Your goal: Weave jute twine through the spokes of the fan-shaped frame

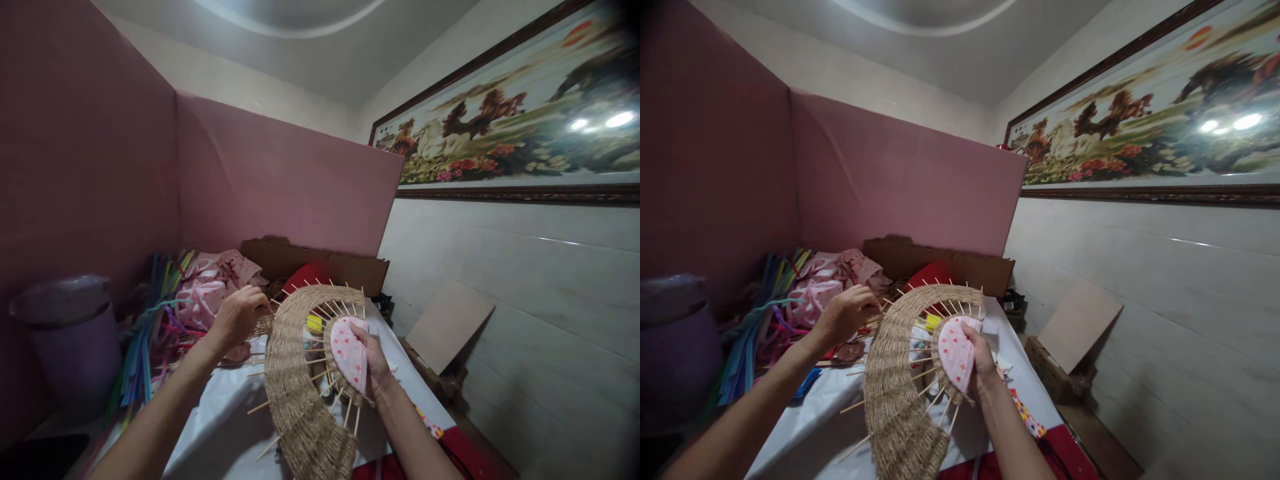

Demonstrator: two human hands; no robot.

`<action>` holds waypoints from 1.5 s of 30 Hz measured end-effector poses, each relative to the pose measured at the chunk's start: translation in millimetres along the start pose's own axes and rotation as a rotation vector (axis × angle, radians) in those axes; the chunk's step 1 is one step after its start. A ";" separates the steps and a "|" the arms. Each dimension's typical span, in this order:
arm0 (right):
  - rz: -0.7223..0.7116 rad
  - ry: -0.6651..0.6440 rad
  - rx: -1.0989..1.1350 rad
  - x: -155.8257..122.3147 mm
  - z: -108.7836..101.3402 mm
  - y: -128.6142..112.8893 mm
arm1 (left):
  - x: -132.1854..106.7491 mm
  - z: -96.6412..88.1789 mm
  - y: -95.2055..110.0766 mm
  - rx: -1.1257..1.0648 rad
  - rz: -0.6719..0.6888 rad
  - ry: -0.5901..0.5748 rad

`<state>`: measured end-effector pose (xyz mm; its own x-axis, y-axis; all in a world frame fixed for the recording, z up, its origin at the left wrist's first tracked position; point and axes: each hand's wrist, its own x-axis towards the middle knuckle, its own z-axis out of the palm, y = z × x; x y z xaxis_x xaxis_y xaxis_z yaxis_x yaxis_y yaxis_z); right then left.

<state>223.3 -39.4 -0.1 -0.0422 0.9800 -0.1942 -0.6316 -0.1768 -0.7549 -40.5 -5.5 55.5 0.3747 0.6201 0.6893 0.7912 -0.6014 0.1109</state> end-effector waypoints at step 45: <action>-0.018 -0.133 0.048 -3.0 -11.6 1.3 | 7.1 -8.0 25.3 -1.224 -0.465 -0.216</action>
<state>231.6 -43.6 -7.8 -0.1308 0.9870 -0.0933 -0.6693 -0.1574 -0.7261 -21.7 -20.4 68.9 0.3479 0.8890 0.2976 -0.0348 -0.3050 0.9517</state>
